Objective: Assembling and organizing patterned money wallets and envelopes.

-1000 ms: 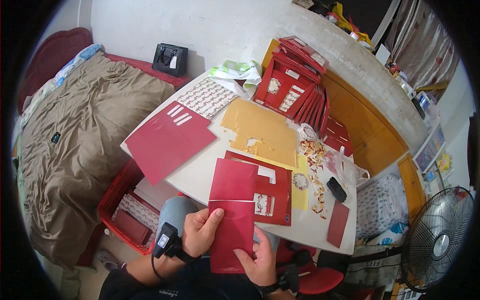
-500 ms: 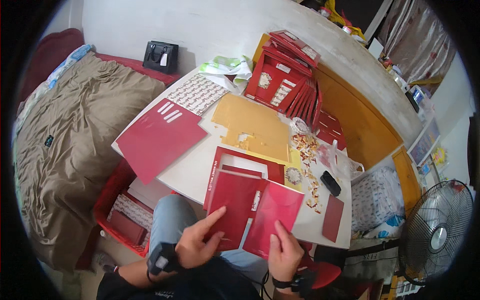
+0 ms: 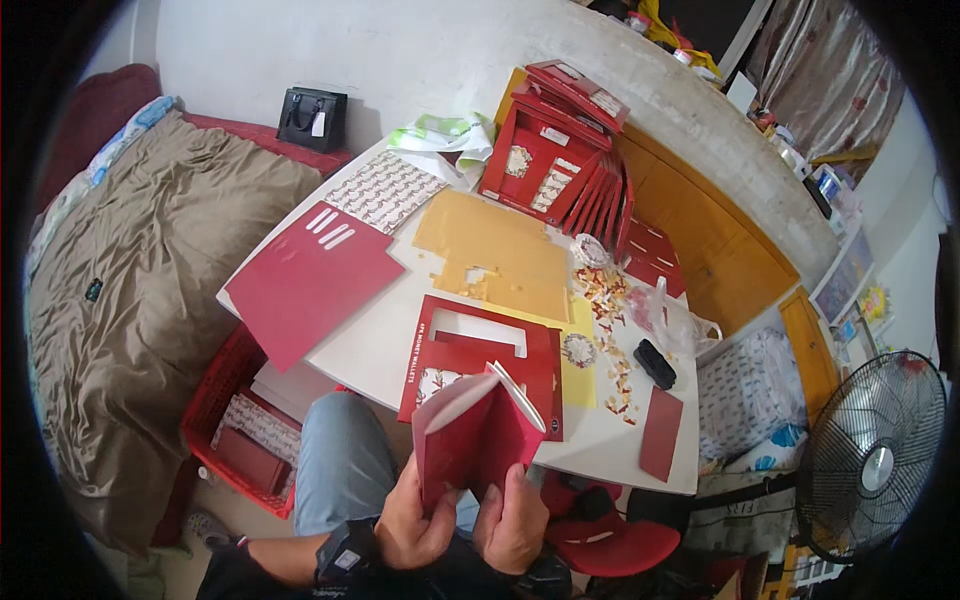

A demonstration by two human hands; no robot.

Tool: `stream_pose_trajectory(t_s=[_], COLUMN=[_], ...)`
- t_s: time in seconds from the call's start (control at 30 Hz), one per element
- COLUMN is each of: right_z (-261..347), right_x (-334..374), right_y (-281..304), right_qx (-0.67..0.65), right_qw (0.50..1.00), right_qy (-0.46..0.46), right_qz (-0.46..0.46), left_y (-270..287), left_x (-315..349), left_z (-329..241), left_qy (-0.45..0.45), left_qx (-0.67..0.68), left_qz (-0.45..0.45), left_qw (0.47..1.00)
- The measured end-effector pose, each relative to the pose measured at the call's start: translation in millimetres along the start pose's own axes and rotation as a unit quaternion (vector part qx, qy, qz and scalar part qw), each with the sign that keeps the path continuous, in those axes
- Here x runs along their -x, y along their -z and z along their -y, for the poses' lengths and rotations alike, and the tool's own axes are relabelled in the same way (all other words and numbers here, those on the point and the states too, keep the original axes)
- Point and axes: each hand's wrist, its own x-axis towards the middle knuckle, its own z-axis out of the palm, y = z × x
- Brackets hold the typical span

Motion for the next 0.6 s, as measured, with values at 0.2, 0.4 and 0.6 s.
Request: stream_pose_trajectory(t_s=[0.2, 0.4, 0.6], right_z=[14.7, -2.3, 4.7], right_x=[6.3, -2.8, -1.6], right_y=[-7.3, 7.6, 4.0], right_qx=[-0.031, -0.316, -0.246], right_qw=[0.999, 0.933, 0.943], right_qy=[-0.005, -0.075, -0.209], right_qz=[-0.024, 0.158, 0.084], left_y=[-14.1, -8.5, -2.1], left_x=[2.5, -1.4, -0.6], left_z=[26.3, 17.6, 25.1], left_qy=[-0.095, -0.128, -0.106], left_qx=[-0.027, 0.008, 0.069], left_qz=[-0.050, 0.043, 0.059], left_qw=[0.994, 0.991, 0.990])
